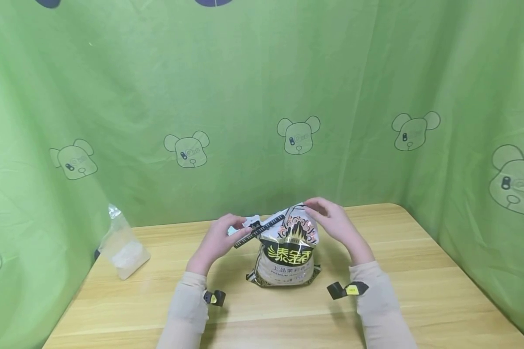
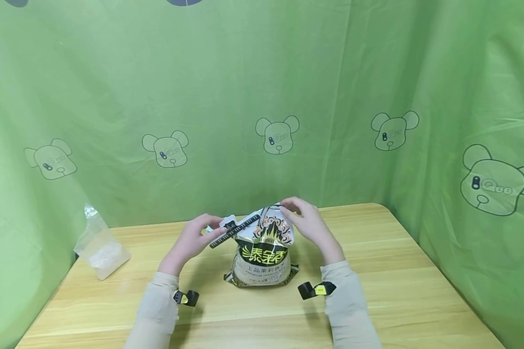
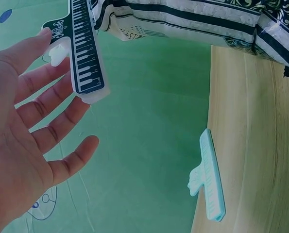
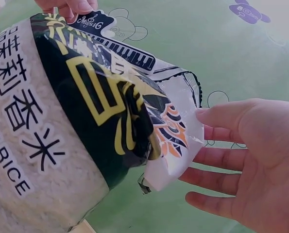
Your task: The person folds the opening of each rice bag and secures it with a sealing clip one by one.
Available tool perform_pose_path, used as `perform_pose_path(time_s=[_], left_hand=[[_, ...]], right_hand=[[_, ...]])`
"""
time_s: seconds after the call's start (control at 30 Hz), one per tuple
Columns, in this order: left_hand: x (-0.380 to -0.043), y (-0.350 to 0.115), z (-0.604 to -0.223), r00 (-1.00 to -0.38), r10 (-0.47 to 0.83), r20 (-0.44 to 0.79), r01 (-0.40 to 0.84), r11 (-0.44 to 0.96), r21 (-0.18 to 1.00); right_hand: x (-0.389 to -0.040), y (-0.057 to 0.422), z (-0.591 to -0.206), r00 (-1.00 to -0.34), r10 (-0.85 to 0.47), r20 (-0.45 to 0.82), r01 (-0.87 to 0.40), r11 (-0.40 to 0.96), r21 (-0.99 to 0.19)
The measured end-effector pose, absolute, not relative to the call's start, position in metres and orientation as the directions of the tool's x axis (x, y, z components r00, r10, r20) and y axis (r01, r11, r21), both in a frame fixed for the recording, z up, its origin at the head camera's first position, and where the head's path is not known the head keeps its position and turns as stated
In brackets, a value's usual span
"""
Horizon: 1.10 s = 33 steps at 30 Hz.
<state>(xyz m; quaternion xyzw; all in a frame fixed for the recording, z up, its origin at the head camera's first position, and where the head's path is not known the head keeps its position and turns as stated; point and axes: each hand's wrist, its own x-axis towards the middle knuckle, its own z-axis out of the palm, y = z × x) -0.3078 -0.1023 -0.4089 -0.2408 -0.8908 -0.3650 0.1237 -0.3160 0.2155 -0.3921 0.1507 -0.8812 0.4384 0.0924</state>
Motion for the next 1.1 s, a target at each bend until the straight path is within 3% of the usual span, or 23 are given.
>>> perform_pose_path(time_s=[0.47, 0.77, 1.1], left_hand=[[-0.311, -0.098, -0.415, -0.822, 0.321, 0.471, 0.567, 0.54, 0.622], [-0.311, -0.093, -0.414, -0.799, 0.298, 0.521, 0.585, 0.582, 0.564], [-0.312, -0.085, -0.419, -0.733, 0.286, 0.617, 0.635, 0.615, 0.468]], right_hand=[[-0.318, 0.214, -0.393, -0.94, -0.166, 0.296, -0.337, 0.577, -0.744], [-0.316, 0.212, -0.392, -0.939, -0.155, 0.308, -0.339, 0.578, -0.742], [-0.316, 0.211, -0.391, -0.937, -0.153, 0.315, -0.344, 0.573, -0.744]])
